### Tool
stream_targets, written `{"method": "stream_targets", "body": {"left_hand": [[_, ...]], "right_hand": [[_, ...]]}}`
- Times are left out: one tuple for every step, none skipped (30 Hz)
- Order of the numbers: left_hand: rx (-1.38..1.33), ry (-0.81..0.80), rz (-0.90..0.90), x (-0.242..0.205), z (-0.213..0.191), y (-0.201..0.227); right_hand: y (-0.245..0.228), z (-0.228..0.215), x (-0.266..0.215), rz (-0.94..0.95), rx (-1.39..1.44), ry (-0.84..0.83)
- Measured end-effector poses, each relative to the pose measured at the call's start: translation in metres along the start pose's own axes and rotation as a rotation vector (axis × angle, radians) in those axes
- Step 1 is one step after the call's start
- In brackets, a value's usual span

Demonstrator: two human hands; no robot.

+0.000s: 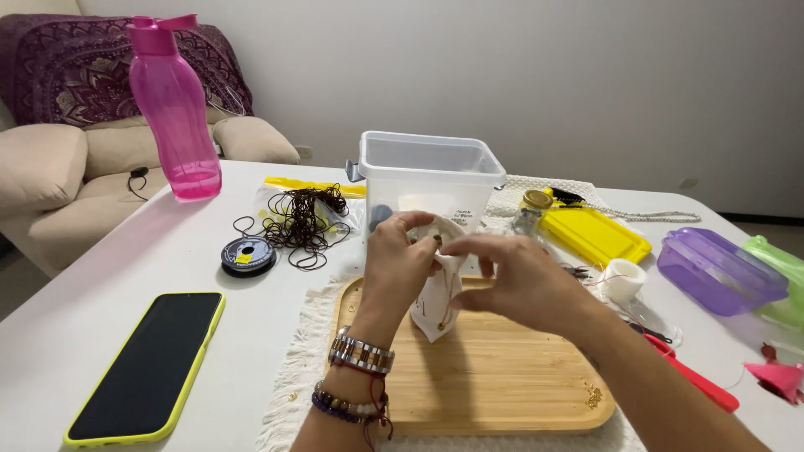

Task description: The person is organizing jewelry by inspecting a beaded necklace and placing it into a small white drawstring pouch on a wooden tray.

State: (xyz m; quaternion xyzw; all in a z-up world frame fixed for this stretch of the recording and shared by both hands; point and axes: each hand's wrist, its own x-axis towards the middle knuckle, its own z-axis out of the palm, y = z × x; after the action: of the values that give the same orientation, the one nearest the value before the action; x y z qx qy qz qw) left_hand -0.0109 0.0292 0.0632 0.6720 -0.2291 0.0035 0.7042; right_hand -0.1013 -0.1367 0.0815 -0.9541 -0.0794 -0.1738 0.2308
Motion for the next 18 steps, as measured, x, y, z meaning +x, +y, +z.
{"method": "stream_targets", "body": {"left_hand": [[0.001,0.000,-0.002,-0.001,0.002,-0.001],[-0.036,0.005,0.041,-0.002,0.004,-0.001],[-0.073,0.011,0.084,-0.002,0.006,-0.002],[-0.070,0.011,0.082,-0.004,0.005,0.000],[-0.094,0.024,0.125,-0.005,0.005,0.001],[-0.118,0.036,0.169,-0.006,0.006,0.003],[-0.116,0.036,0.169,-0.009,0.003,0.006],[-0.180,0.053,0.216,-0.010,0.001,0.009],[-0.244,0.071,0.263,-0.012,-0.001,0.012],[-0.244,0.071,0.262,-0.008,-0.001,0.007],[-0.237,0.083,0.291,-0.004,-0.001,0.001],[-0.231,0.093,0.318,0.000,-0.001,-0.005],[-0.231,0.092,0.315,0.002,-0.003,-0.007],[-0.107,0.063,0.257,0.004,-0.005,-0.008],[0.016,0.035,0.199,0.006,-0.007,-0.009],[0.015,0.036,0.202,0.009,-0.007,-0.012],[0.040,0.008,0.186,0.012,-0.007,-0.016],[0.066,-0.020,0.161,0.012,-0.007,-0.020]], "right_hand": [[-0.004,0.002,0.003,0.001,0.002,-0.001],[-0.009,0.003,0.006,0.055,0.021,0.015],[-0.013,0.004,0.009,0.108,0.040,0.032],[-0.020,0.001,0.011,0.109,0.043,0.030],[-0.026,-0.003,0.013,0.100,-0.036,0.006],[-0.033,-0.007,0.014,0.091,-0.117,-0.016],[-0.016,-0.004,0.019,0.092,-0.115,-0.016],[0.002,-0.002,0.024,-0.031,-0.154,0.087],[0.019,0.000,0.029,-0.155,-0.193,0.189],[0.013,-0.005,0.026,-0.155,-0.193,0.188],[0.007,-0.011,0.024,-0.143,-0.055,0.207],[0.002,-0.016,0.020,-0.128,0.083,0.224],[0.010,-0.017,0.019,-0.125,0.083,0.223],[0.019,-0.017,0.019,-0.125,0.083,0.182],[0.028,-0.017,0.018,-0.124,0.084,0.142],[0.029,-0.019,0.017,-0.126,0.082,0.143],[0.030,-0.020,0.016,-0.129,0.120,0.142],[0.031,-0.020,0.013,-0.126,0.163,0.135]]}}
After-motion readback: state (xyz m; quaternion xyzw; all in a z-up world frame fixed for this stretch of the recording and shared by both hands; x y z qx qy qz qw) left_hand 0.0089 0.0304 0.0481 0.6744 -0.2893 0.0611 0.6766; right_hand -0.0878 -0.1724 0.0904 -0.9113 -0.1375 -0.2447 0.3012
